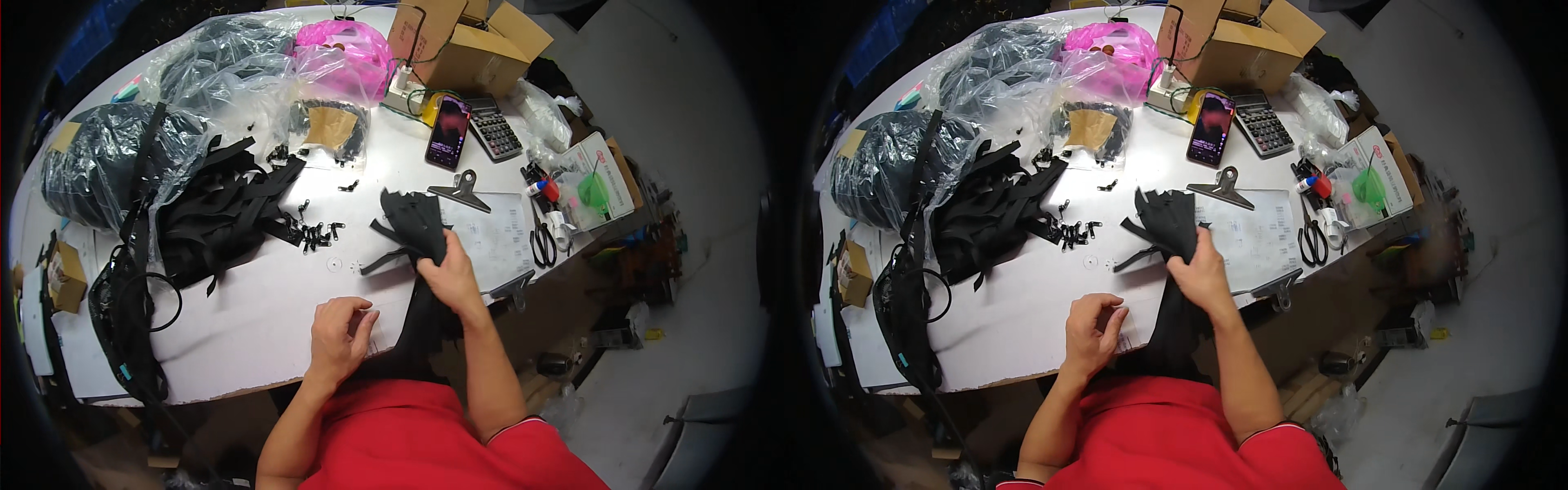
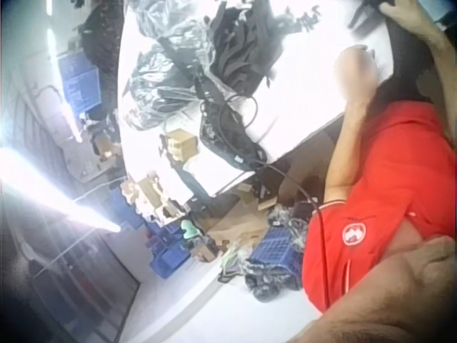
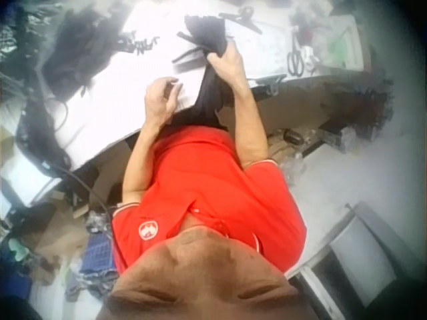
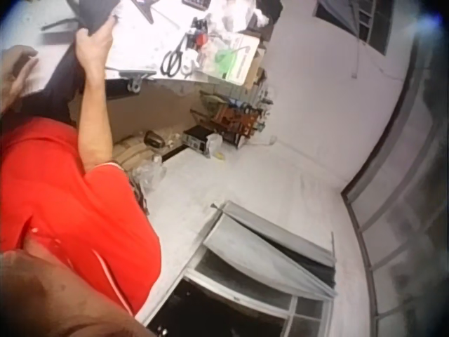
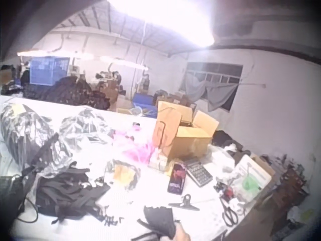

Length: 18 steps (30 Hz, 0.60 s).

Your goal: The person attaches small black plastic clips to the ends of black fabric straps. They repeatedly pick up a strap, thread a clip onto the end, and secure it by hand. The person works at a white table cluttered with loose straps, clips, and packaging materials.

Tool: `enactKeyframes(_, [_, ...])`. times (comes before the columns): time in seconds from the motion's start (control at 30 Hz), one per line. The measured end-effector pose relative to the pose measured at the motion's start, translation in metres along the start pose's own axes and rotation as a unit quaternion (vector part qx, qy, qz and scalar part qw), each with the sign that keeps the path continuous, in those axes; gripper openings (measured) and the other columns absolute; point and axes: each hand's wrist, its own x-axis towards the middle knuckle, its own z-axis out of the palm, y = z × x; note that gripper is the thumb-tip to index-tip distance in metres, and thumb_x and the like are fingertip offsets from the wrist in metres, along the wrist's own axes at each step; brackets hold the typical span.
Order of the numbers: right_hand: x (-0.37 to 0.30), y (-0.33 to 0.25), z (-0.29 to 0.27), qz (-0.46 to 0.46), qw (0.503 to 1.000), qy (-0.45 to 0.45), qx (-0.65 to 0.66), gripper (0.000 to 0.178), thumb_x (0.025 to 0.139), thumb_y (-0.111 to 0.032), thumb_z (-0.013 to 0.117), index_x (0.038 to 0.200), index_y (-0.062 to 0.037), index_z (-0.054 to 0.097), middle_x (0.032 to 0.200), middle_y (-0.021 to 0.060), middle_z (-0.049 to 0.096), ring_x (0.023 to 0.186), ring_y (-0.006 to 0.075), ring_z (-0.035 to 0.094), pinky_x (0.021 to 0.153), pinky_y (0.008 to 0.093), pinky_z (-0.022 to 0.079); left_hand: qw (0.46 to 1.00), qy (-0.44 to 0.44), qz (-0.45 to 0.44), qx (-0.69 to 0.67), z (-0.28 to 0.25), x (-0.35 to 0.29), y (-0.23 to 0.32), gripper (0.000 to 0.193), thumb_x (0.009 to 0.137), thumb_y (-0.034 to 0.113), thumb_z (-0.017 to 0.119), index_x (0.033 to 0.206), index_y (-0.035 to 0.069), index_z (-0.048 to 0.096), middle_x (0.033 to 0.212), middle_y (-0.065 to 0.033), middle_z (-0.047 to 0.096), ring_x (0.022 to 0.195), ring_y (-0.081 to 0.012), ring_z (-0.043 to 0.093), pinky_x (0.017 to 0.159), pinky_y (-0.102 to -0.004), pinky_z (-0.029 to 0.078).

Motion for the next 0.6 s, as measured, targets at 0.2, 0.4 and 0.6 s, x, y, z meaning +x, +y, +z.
enactKeyframes(0.2, [-0.026, -0.032, -0.077, 0.114, 0.928, -0.098, 0.340, 0.044, 0.086, 0.003, 0.062, 0.127, 0.0006, 0.050, 0.097, 0.0096, 0.066, 0.074, 0.0172, 0.068, 0.065, 0.0286, 0.058, 1.000, -0.008, 0.004, 0.007, -0.003, -0.001, -0.002, 0.013, 0.083, 0.011, 0.073, 0.093, 0.006, 0.065, 0.085, -0.0073, 0.066, 0.076, -0.0252, 0.061, 0.076, -0.0365, 0.043])
enactKeyframes(0.4, [-0.110, -0.017, -0.165, 0.090, 0.925, -0.016, 0.369, 0.054, 0.081, -0.009, 0.066, 0.130, 0.0046, 0.048, 0.093, 0.0129, 0.064, 0.066, 0.0188, 0.062, 0.059, 0.0293, 0.051, 0.999, -0.021, 0.023, 0.021, 0.001, -0.001, -0.001, 0.013, 0.082, 0.009, 0.073, 0.092, 0.007, 0.065, 0.086, -0.0075, 0.066, 0.077, -0.0260, 0.061, 0.076, -0.0366, 0.043])
enactKeyframes(0.6, [-0.184, 0.056, -0.196, 0.178, 0.910, 0.145, 0.346, 0.050, 0.084, -0.003, 0.061, 0.133, -0.0020, 0.050, 0.101, 0.0105, 0.064, 0.072, 0.0173, 0.061, 0.061, 0.0280, 0.051, 0.998, -0.032, 0.013, 0.045, 0.007, -0.001, 0.000, 0.014, 0.080, 0.004, 0.073, 0.091, 0.008, 0.066, 0.088, -0.0074, 0.066, 0.081, -0.0276, 0.060, 0.077, -0.0373, 0.044])
